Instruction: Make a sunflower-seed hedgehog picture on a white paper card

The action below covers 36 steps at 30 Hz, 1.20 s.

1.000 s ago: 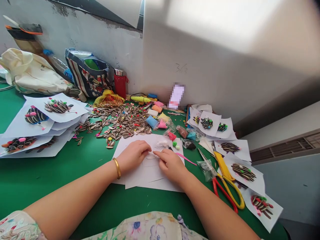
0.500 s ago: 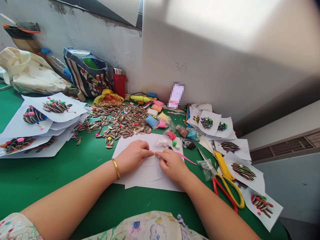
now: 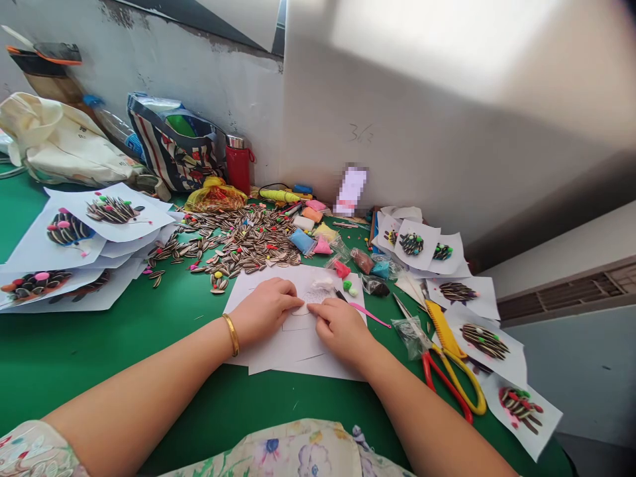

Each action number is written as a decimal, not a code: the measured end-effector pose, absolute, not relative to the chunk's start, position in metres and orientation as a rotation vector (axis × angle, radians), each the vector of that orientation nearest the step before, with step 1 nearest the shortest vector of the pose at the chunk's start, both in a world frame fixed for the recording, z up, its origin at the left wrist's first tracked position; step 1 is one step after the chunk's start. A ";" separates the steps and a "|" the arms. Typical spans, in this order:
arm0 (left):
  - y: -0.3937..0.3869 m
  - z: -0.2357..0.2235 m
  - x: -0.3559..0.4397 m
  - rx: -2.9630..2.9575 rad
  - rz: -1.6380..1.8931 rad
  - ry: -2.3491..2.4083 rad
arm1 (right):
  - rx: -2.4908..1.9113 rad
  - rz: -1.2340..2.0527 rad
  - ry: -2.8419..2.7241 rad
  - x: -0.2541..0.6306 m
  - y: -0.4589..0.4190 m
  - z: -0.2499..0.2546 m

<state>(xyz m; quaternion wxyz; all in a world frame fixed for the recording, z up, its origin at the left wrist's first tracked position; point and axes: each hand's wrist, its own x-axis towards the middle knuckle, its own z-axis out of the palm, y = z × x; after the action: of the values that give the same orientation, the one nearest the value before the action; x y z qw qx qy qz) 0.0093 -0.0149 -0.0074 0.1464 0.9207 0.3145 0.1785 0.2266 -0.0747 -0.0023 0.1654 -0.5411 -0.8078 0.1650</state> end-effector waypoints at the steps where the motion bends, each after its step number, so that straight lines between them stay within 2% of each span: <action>1: -0.015 -0.007 0.009 2.649 0.512 0.903 | -1.544 0.471 -2.299 0.226 -0.075 -0.002; 21: -0.015 -0.006 0.010 2.630 0.515 0.895 | -1.575 0.549 -2.206 0.227 -0.073 -0.004; 36: -0.016 -0.007 0.008 2.654 0.551 0.872 | -1.530 0.455 -2.294 0.227 -0.074 -0.005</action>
<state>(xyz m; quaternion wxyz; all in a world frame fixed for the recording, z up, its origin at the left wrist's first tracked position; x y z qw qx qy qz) 0.0082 -0.0159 -0.0073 0.1465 0.9220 0.3029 0.1915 0.2268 -0.0742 -0.0052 0.1727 -0.5391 -0.8086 0.1605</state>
